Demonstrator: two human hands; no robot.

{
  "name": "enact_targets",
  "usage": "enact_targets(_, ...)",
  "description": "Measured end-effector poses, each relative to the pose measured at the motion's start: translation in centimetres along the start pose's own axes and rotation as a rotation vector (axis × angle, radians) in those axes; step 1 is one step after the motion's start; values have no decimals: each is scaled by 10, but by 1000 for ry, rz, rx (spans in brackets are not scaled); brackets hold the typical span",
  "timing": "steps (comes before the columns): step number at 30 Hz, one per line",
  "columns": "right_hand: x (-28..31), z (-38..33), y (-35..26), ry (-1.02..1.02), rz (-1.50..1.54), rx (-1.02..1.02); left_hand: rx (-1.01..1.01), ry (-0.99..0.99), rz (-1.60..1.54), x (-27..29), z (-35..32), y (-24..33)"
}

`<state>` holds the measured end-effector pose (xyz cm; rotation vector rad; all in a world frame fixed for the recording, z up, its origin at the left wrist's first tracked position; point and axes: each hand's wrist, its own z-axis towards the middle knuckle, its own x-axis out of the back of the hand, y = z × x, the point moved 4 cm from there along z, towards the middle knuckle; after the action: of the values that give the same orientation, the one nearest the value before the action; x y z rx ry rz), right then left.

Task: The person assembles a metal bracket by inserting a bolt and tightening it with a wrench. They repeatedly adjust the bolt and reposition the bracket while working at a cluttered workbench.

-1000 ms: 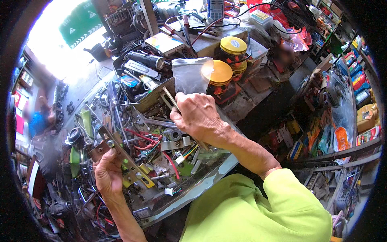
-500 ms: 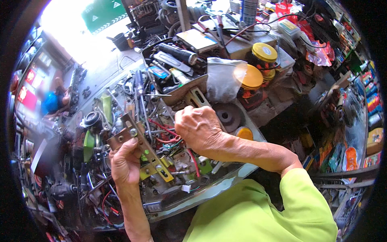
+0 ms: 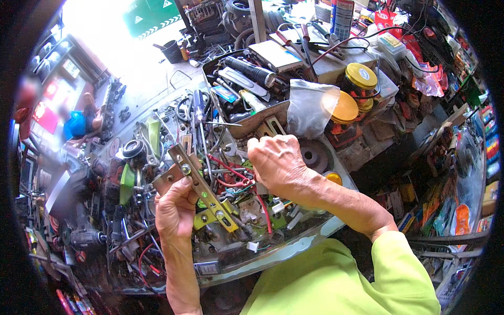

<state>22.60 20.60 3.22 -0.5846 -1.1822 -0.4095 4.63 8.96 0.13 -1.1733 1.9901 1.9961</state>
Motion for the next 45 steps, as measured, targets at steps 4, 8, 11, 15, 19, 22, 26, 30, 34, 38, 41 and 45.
enact_targets(4,-3,3,7,-35,77,-48,7,1,8,2,-1,0)
enact_targets(8,-4,-3,-2,31,21,46,6,25,9,1,0,0)
enact_targets(11,-8,-4,-1,37,38,21,13,52,-94,-3,0,2)
enact_targets(15,-7,1,13,38,186,-57,14,51,-99,-1,0,0)
enact_targets(19,-9,4,17,2,271,-93,-10,31,-48,1,-1,0)
enact_targets(22,-11,5,22,-22,302,-24,-21,17,-16,0,-2,1)
enact_targets(26,-5,16,19,-235,439,-7,-19,26,6,-2,-1,0)
enact_targets(30,5,18,14,-193,473,40,-24,20,-9,-2,-2,0)
enact_targets(34,13,13,13,-3,503,160,-4,56,6,1,-2,-1)
enact_targets(38,32,8,3,-84,705,102,0,60,-3,3,-2,-3)
enact_targets(41,37,7,-7,-104,1064,114,-24,42,8,0,-3,-2)
enact_targets(45,43,11,-7,-71,874,275,-19,78,-48,-7,-6,2)
